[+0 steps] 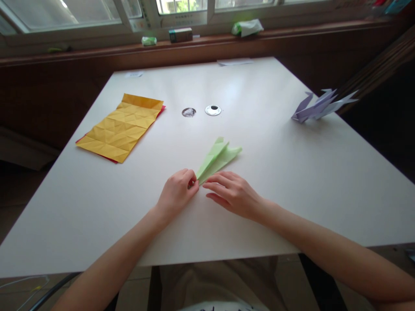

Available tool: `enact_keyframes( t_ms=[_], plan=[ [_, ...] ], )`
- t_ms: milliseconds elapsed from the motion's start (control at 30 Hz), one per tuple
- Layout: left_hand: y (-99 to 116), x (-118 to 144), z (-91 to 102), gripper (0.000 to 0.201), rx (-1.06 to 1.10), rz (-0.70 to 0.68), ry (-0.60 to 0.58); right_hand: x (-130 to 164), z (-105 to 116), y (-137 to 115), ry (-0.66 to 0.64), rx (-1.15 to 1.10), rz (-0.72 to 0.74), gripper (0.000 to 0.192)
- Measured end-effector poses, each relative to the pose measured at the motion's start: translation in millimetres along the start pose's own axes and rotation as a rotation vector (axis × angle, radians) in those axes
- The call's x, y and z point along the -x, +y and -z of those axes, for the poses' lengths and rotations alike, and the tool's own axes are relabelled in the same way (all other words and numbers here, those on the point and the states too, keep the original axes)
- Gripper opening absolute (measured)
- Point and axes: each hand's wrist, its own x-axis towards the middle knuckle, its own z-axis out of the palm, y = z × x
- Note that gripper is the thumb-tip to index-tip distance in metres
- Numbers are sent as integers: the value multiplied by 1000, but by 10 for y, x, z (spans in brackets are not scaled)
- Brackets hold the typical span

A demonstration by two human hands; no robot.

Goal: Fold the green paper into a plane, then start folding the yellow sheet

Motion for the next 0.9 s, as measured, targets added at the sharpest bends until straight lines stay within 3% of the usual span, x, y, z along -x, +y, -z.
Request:
enact_keyframes(
  t_ms=[167,400,700,900],
  plan=[
    [-37,-22,18,12,40,81,-20,10,-68,-42,-221,-34,31,58],
    [-43,-37,20,14,73,131,-25,13,-13,59,-349,-1,7,66],
    [-72,-26,5,11,88,145,-31,12,104,625,-339,121,-311,65],
    [-58,-17,27,10,15,139,-39,21,67,818,-223,253,-532,66]
  ],
)
